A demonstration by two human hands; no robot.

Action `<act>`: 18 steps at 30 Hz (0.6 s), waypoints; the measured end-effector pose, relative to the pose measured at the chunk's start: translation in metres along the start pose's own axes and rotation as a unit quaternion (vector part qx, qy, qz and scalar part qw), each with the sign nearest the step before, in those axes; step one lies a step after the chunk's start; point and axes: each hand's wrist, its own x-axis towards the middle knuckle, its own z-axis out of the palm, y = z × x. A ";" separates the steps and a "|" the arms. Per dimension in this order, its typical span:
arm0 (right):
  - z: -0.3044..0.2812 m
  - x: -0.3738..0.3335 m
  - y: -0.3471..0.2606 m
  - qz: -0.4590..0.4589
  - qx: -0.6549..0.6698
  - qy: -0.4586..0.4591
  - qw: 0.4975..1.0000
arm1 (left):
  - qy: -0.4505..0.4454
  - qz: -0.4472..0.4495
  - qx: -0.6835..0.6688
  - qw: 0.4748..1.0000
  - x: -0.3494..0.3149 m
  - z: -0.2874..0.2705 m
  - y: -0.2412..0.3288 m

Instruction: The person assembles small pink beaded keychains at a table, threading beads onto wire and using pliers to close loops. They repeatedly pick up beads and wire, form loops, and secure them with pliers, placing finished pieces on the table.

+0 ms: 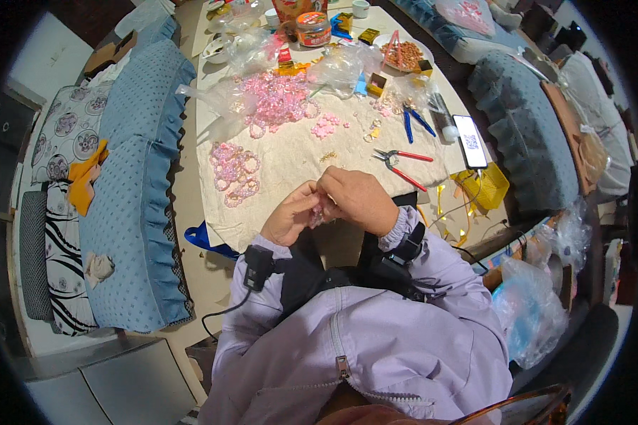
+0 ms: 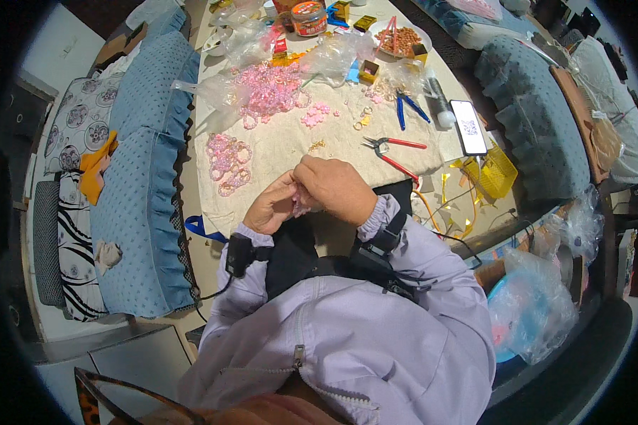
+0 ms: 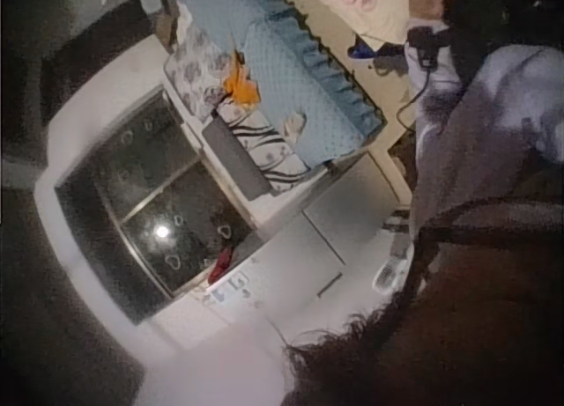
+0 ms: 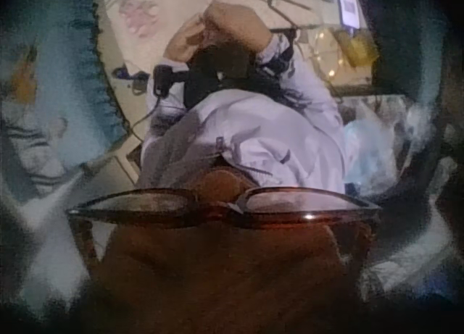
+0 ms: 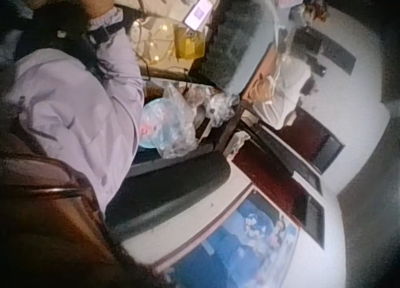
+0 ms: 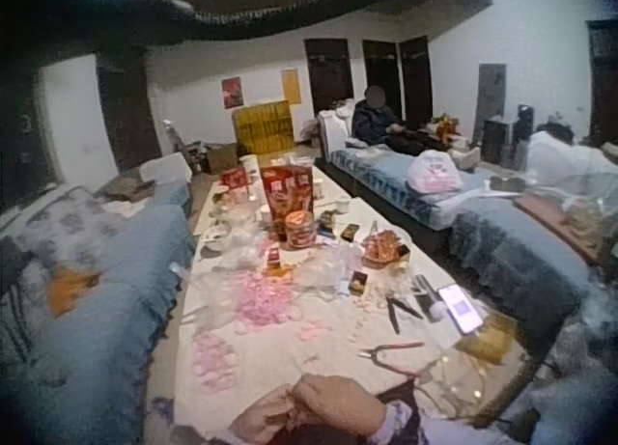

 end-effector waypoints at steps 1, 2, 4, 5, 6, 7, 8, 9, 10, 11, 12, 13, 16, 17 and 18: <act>-0.001 -0.001 0.000 -0.002 0.009 -0.005 1.000 | -0.024 -0.001 -0.010 1.000 -0.001 -0.002 -0.001; -0.001 -0.002 -0.001 -0.003 0.020 -0.010 1.000 | -0.028 -0.013 -0.017 0.999 -0.003 -0.004 -0.001; -0.003 -0.002 -0.001 -0.011 0.035 -0.018 0.999 | -0.043 -0.036 -0.029 0.998 -0.005 -0.008 -0.001; -0.004 -0.002 0.000 -0.017 0.039 -0.021 0.999 | -0.054 -0.048 -0.034 0.997 -0.006 -0.010 0.001; -0.004 -0.002 0.001 -0.023 0.043 -0.024 0.999 | -0.065 -0.059 -0.039 0.995 -0.006 -0.012 0.001; -0.005 -0.001 0.001 -0.022 0.039 -0.024 0.999 | -0.066 -0.061 -0.041 0.995 -0.006 -0.013 0.001; -0.005 -0.001 0.002 -0.022 0.034 -0.025 0.999 | -0.068 -0.063 -0.044 0.995 -0.005 -0.014 0.001; -0.006 0.000 0.003 -0.017 0.029 -0.030 0.999 | -0.070 -0.065 -0.046 0.994 -0.003 -0.016 0.002; -0.007 -0.001 0.004 -0.024 0.032 -0.022 0.999 | -0.066 -0.072 -0.041 0.994 -0.002 -0.017 0.002; -0.007 -0.001 0.005 -0.026 0.036 -0.019 0.999 | -0.063 -0.080 -0.036 0.994 -0.001 -0.019 0.003; -0.007 -0.002 0.005 -0.028 0.041 -0.017 0.999 | -0.059 -0.088 -0.031 0.994 0.000 -0.021 0.003; -0.007 -0.002 0.006 -0.019 0.047 -0.012 0.999 | -0.062 -0.090 -0.043 0.993 0.001 -0.022 0.003; -0.004 -0.003 0.007 0.002 0.062 -0.004 0.998 | -0.071 -0.094 -0.083 0.990 0.002 -0.023 0.001; -0.004 -0.002 0.009 0.005 0.060 -0.003 0.998 | -0.075 -0.093 -0.098 0.988 0.004 -0.023 0.001; -0.004 -0.002 0.010 0.013 0.058 -0.007 0.998 | -0.080 -0.091 -0.113 0.986 0.005 -0.022 0.000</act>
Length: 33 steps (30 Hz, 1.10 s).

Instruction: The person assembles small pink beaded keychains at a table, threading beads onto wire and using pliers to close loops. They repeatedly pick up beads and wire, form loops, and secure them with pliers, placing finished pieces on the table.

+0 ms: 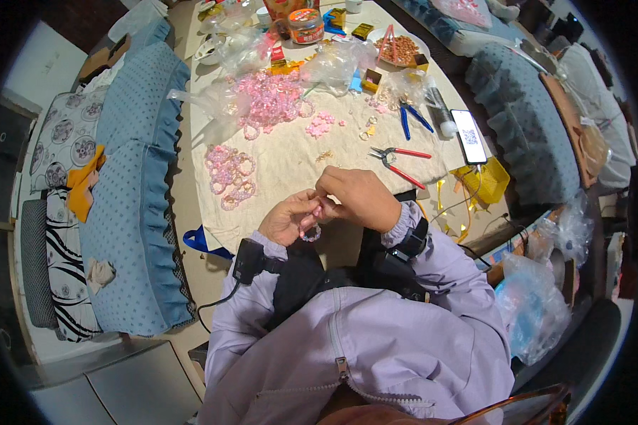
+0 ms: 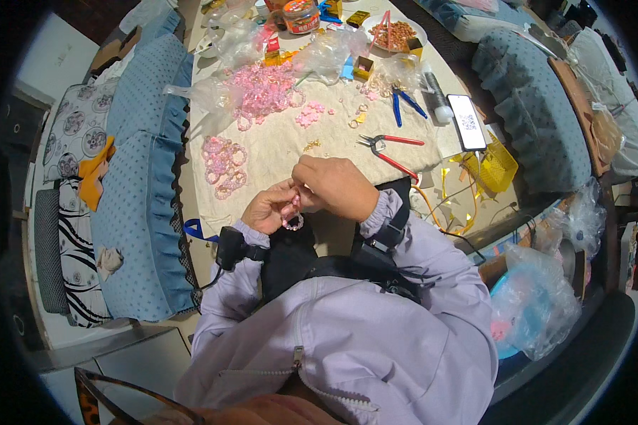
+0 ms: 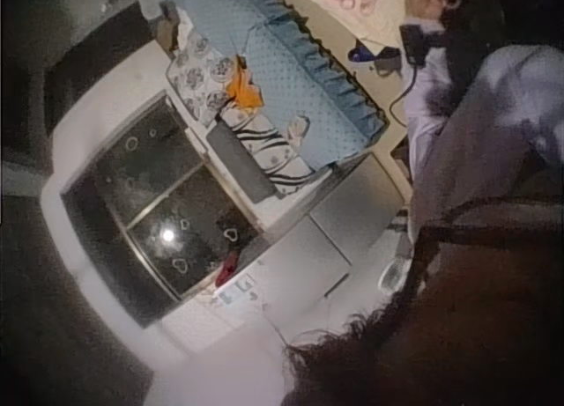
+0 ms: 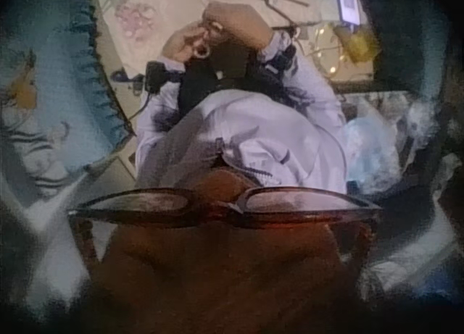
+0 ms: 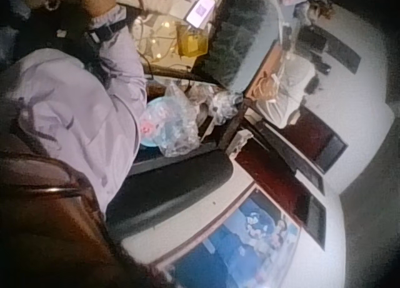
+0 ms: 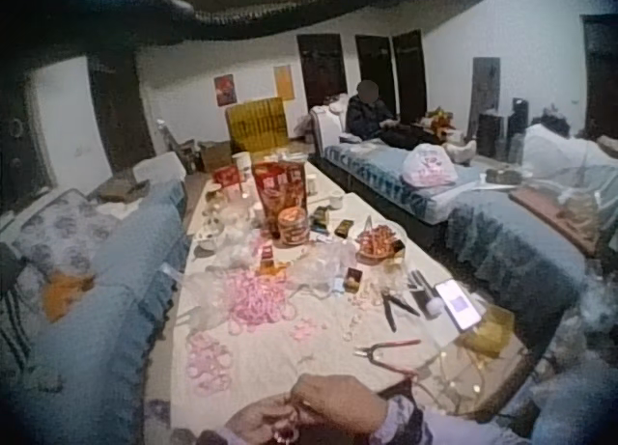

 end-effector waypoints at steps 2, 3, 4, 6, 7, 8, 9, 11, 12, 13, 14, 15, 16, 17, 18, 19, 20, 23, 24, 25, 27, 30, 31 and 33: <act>-0.001 0.000 0.002 0.006 0.014 0.008 1.000 | 0.042 0.001 0.001 0.999 0.002 0.002 -0.001; -0.002 0.000 0.003 0.015 0.023 0.006 1.000 | 0.052 0.004 -0.002 0.999 0.004 0.003 -0.002; -0.003 0.000 0.004 0.019 0.027 0.013 0.999 | 0.065 -0.002 0.004 0.998 0.005 0.004 -0.001; -0.004 -0.001 0.005 0.040 0.046 0.013 0.998 | 0.067 -0.010 0.003 0.998 0.006 0.008 0.001; -0.004 -0.002 0.006 0.044 0.056 0.019 0.997 | 0.072 -0.005 0.006 0.997 0.008 0.010 0.001; -0.004 -0.004 0.008 0.054 0.069 0.021 0.996 | 0.073 0.003 0.004 0.997 0.009 0.012 0.001; -0.004 -0.006 0.011 0.063 0.083 0.021 0.994 | 0.075 0.011 0.001 0.997 0.011 0.013 0.001; -0.006 -0.012 0.023 0.068 0.097 0.061 0.991 | 0.044 0.031 -0.002 0.999 0.013 0.015 0.002; -0.008 -0.017 0.031 0.065 0.110 0.081 0.988 | 0.031 0.043 -0.004 0.999 0.013 0.015 0.003; -0.015 -0.023 0.044 0.043 0.048 0.097 0.993 | 0.040 0.051 -0.001 0.998 0.013 0.014 0.004; -0.022 -0.035 0.055 0.079 -0.045 0.099 0.991 | 0.048 0.058 0.003 0.997 0.013 0.014 0.004; -0.029 -0.046 0.067 0.110 -0.101 0.089 0.985 | 0.049 0.067 0.005 0.997 0.013 0.013 0.005; -0.034 -0.056 0.080 0.173 -0.162 0.049 0.970 | 0.046 0.076 0.014 0.996 0.013 0.012 0.005; -0.037 -0.070 0.088 0.221 -0.224 0.030 0.949 | 0.056 0.076 0.011 0.995 0.013 0.012 0.005; -0.037 -0.082 0.095 0.228 -0.243 0.028 0.943 | 0.061 0.076 0.009 0.995 0.014 0.012 0.005; -0.037 -0.091 0.102 0.279 -0.255 -0.003 0.926 | 0.064 0.078 0.010 0.995 0.015 0.012 0.005; -0.038 -0.097 0.110 0.245 -0.261 0.009 0.934 | 0.072 0.085 0.006 0.994 0.016 0.013 0.004; -0.038 -0.104 0.125 0.220 -0.258 -0.008 0.941 | 0.100 0.098 0.004 0.990 0.016 0.018 0.001; -0.040 -0.103 0.129 0.219 -0.260 -0.023 0.940 | 0.110 0.097 0.004 0.989 0.016 0.018 0.000; -0.043 -0.101 0.132 0.205 -0.257 -0.027 0.944 | 0.110 0.100 0.010 0.989 0.016 0.019 0.001; -0.049 -0.094 0.131 0.198 -0.193 -0.015 0.961 | 0.090 0.092 0.006 0.992 0.015 0.017 0.002; -0.051 -0.081 0.113 0.183 0.008 0.019 0.983 | 0.056 0.085 0.001 0.995 0.014 0.014 0.003; -0.050 -0.075 0.104 0.181 0.089 0.032 0.979 | 0.033 0.084 -0.003 0.996 0.015 0.014 0.004; -0.048 -0.063 0.084 0.132 0.134 0.030 0.982 | 0.029 0.080 -0.008 0.996 0.016 0.014 0.004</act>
